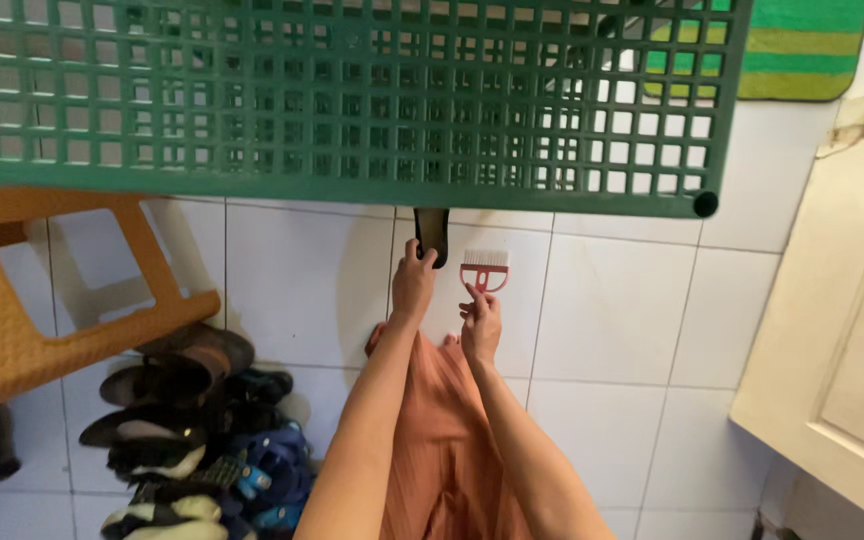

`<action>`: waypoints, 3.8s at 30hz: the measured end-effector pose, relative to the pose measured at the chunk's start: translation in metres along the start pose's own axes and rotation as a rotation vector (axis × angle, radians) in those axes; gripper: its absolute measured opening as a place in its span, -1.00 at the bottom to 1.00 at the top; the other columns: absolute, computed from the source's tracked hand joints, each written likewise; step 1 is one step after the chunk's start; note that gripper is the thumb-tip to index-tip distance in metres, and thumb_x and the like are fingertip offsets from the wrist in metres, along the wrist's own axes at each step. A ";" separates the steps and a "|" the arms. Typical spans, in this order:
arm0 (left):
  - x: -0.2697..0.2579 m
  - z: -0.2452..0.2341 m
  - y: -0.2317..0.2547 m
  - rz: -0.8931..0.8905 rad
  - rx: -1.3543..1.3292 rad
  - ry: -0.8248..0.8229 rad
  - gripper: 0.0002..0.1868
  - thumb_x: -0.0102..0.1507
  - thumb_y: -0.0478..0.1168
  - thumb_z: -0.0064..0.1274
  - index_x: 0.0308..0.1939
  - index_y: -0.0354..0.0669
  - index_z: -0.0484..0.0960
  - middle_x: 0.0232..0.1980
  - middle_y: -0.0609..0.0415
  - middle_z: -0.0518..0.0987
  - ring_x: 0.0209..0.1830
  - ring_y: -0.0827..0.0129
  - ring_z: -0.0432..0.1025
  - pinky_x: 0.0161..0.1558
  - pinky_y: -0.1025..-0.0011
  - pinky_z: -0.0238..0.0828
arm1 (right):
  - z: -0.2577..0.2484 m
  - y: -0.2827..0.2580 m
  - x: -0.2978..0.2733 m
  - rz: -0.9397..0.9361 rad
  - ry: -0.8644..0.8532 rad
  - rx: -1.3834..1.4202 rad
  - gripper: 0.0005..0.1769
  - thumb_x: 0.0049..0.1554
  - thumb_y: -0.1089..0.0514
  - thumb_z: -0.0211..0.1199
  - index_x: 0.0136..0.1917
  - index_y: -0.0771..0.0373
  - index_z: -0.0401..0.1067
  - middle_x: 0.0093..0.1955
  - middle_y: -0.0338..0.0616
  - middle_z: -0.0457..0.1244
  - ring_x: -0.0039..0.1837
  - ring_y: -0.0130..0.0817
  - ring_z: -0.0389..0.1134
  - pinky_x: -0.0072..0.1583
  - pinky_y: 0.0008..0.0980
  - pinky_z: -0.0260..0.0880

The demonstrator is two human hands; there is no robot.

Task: The person holds a black shoe and scrubs its sole and upper with a pink brush. They rotate the shoe to access different areas and continue scrubbing the same shoe for the duration of the clip.

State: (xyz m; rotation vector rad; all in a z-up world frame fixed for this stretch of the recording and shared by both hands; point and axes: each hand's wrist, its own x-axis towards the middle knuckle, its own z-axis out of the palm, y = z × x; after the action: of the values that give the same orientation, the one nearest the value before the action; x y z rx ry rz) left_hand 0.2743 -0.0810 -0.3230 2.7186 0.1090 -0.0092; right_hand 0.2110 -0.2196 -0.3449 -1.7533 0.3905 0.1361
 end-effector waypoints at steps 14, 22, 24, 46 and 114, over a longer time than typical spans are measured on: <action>0.080 0.097 -0.017 -0.069 -0.095 0.078 -0.68 0.27 -0.41 -0.05 0.10 -0.12 0.51 0.40 -0.22 0.31 0.02 -0.16 0.51 -0.07 0.05 0.51 | 0.048 0.007 0.098 0.003 0.031 0.094 -0.33 0.16 0.54 -0.18 0.43 0.13 0.35 0.35 -0.08 0.15 0.20 -0.28 0.42 0.13 -0.35 0.49; 0.110 0.097 -0.008 -0.106 -0.100 0.117 -0.64 0.31 -0.39 -0.10 0.18 -0.06 0.48 0.23 -0.24 0.45 -0.03 -0.16 0.52 -0.12 0.04 0.53 | 0.048 0.026 0.107 0.038 0.021 0.135 -0.40 0.22 0.48 -0.12 0.44 0.12 0.35 0.36 -0.11 0.16 0.25 -0.27 0.41 0.16 -0.34 0.52; 0.114 0.093 -0.006 -0.080 -0.043 0.129 -0.67 0.35 -0.39 -0.10 0.18 -0.04 0.48 0.16 -0.21 0.50 0.01 -0.13 0.53 -0.06 0.05 0.54 | 0.049 0.026 0.107 0.044 0.016 0.142 -0.41 0.23 0.48 -0.11 0.44 0.12 0.35 0.36 -0.10 0.16 0.24 -0.26 0.42 0.15 -0.33 0.52; -0.151 -0.148 0.084 -0.620 -0.419 0.175 -0.61 0.23 -0.31 0.03 0.16 -0.18 0.52 0.23 -0.12 0.52 0.25 0.00 0.43 0.21 0.15 0.42 | -0.084 -0.160 -0.060 -0.076 -0.591 -0.531 -0.62 0.06 0.20 0.22 0.13 -0.04 0.61 -0.02 -0.20 0.46 0.00 -0.27 0.49 0.06 -0.30 0.47; -0.389 -0.333 -0.040 -0.636 -1.581 0.875 0.01 0.27 0.30 0.11 0.59 -0.20 0.11 0.60 -0.07 0.21 0.57 0.15 0.09 0.49 0.23 0.00 | 0.021 -0.415 -0.286 -0.877 -1.382 -0.774 -0.79 0.22 0.15 0.17 0.09 0.27 0.44 0.02 -0.11 0.41 0.04 -0.19 0.48 0.00 -0.27 0.45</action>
State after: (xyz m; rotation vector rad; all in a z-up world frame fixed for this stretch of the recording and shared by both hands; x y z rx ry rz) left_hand -0.1201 0.0619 -0.0268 0.8951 0.8003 0.7238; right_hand 0.0842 -0.0748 0.1216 -1.9289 -1.5742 0.8569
